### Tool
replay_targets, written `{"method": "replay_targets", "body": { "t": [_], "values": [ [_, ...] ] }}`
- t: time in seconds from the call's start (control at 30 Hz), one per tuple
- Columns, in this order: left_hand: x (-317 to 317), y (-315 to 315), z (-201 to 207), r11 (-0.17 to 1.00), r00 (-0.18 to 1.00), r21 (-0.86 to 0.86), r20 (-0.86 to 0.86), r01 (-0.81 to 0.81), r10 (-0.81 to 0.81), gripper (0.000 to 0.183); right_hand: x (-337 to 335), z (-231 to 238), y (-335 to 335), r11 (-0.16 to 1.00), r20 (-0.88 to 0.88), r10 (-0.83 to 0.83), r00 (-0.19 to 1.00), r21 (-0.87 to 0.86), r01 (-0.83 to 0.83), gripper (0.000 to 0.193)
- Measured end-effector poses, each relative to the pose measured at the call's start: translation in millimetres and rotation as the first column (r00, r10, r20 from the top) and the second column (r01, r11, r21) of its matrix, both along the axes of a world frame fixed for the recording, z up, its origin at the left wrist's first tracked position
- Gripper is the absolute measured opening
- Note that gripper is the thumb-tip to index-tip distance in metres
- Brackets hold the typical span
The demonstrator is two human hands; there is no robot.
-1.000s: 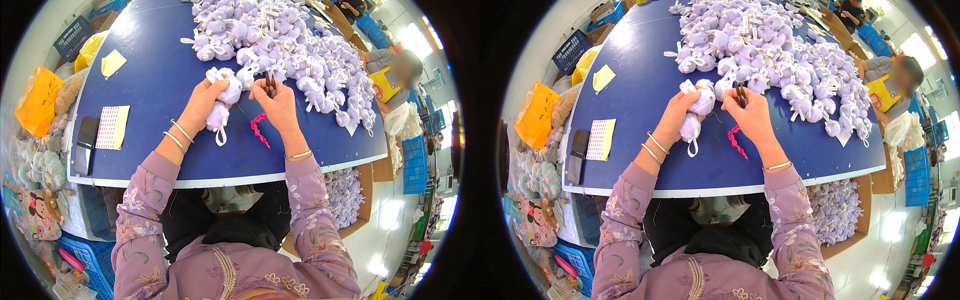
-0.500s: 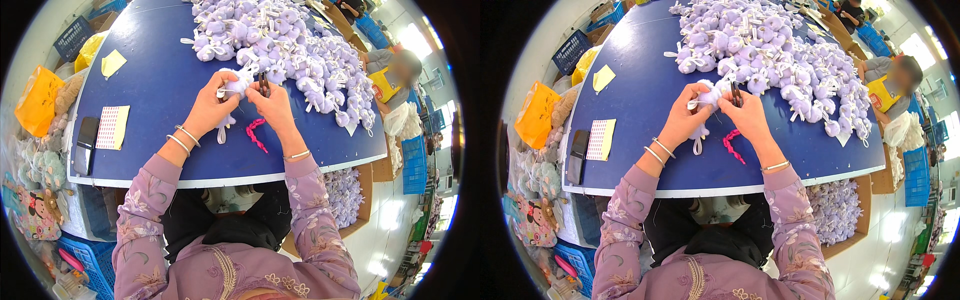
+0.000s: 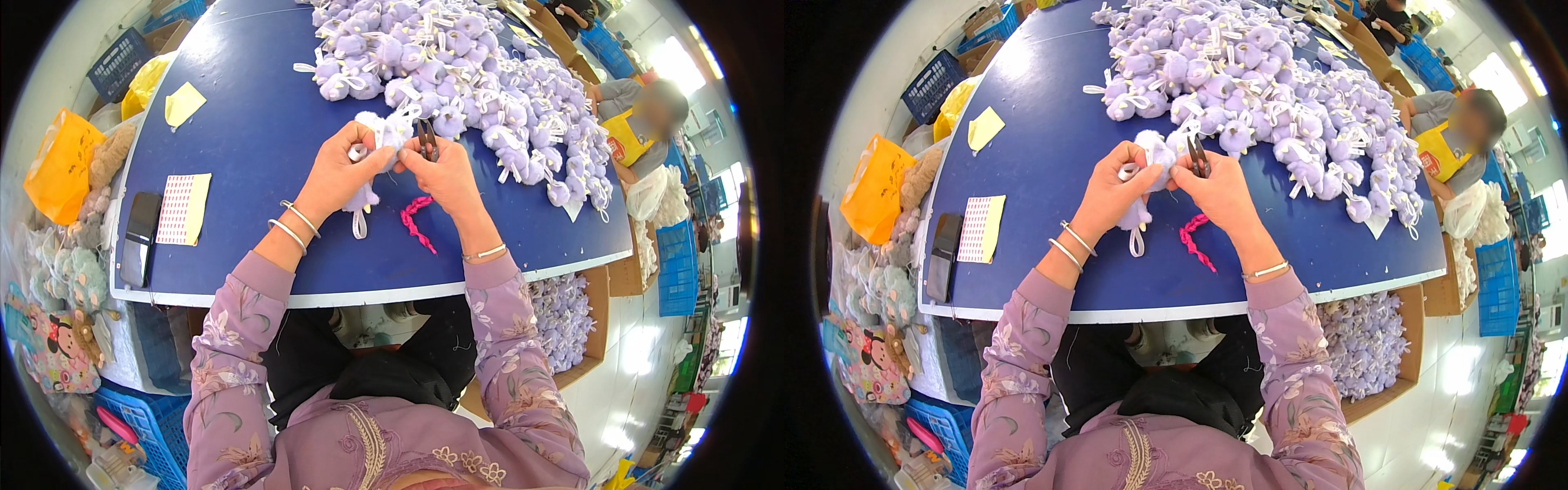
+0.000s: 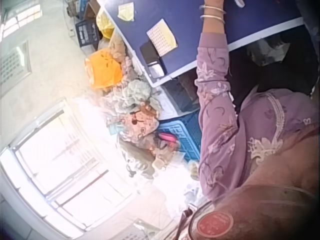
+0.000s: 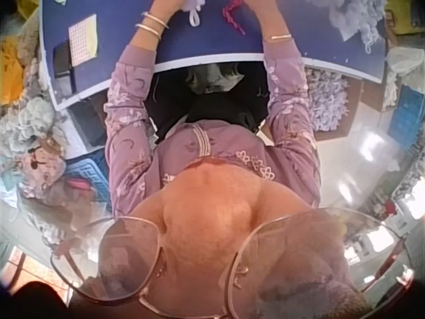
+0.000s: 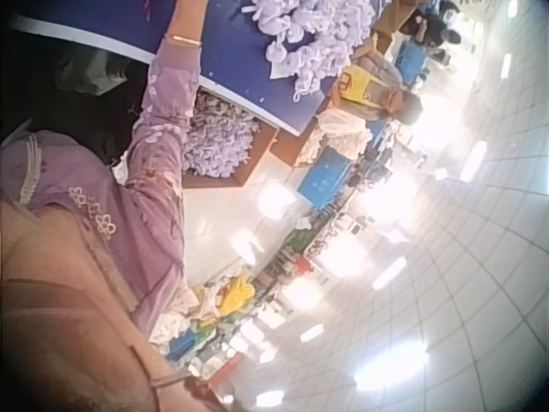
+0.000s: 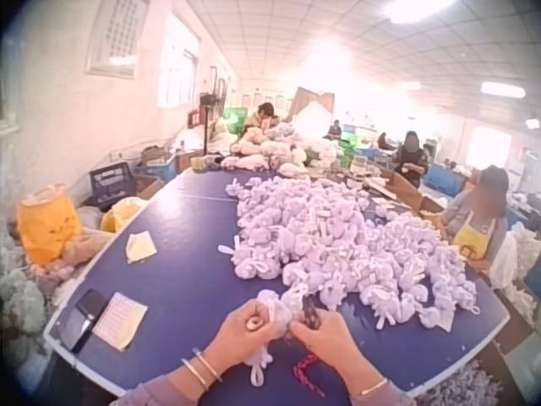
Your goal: The person trims excess threads and loose fabric from small purple plush toys using scissors. They handle each toy one at a time, snipping small pieces and placing the finished items back on the table.
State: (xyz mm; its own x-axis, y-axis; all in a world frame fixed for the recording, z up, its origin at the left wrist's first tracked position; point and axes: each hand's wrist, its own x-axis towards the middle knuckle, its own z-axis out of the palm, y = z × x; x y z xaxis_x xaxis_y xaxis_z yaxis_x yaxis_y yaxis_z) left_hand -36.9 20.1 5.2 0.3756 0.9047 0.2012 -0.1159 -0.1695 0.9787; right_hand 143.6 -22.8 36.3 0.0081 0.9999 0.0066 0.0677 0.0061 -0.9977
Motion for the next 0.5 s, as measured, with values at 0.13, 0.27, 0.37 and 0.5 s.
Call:
{"method": "replay_targets", "body": {
  "t": [0.13, 0.27, 0.37, 0.5],
  "values": [
    [1, 2, -7, 1.000, 1.000, -0.018, 0.018, -0.012, 0.012, 0.017, -6, 0, -1, 0.999, 0.014, -0.023, 1.000, 0.041, 0.022, 0.012],
    [2, 6, -15, 0.999, 0.997, 0.018, 0.065, -0.051, 0.050, 0.017, -5, 0, 0, 1.000, -0.069, -0.016, 0.997, -0.016, 0.015, 0.011],
    [1, 3, -10, 0.995, 0.978, -0.094, 0.207, -0.012, 0.031, 0.018, 2, -4, 4, 0.996, -0.273, 0.013, 0.962, -0.079, -0.036, 0.011],
    [3, -4, 5, 0.994, 0.956, -0.105, 0.294, 0.025, 0.007, 0.018, 12, -15, 8, 0.997, -0.317, 0.022, 0.948, -0.062, -0.044, 0.014]
  ]
}}
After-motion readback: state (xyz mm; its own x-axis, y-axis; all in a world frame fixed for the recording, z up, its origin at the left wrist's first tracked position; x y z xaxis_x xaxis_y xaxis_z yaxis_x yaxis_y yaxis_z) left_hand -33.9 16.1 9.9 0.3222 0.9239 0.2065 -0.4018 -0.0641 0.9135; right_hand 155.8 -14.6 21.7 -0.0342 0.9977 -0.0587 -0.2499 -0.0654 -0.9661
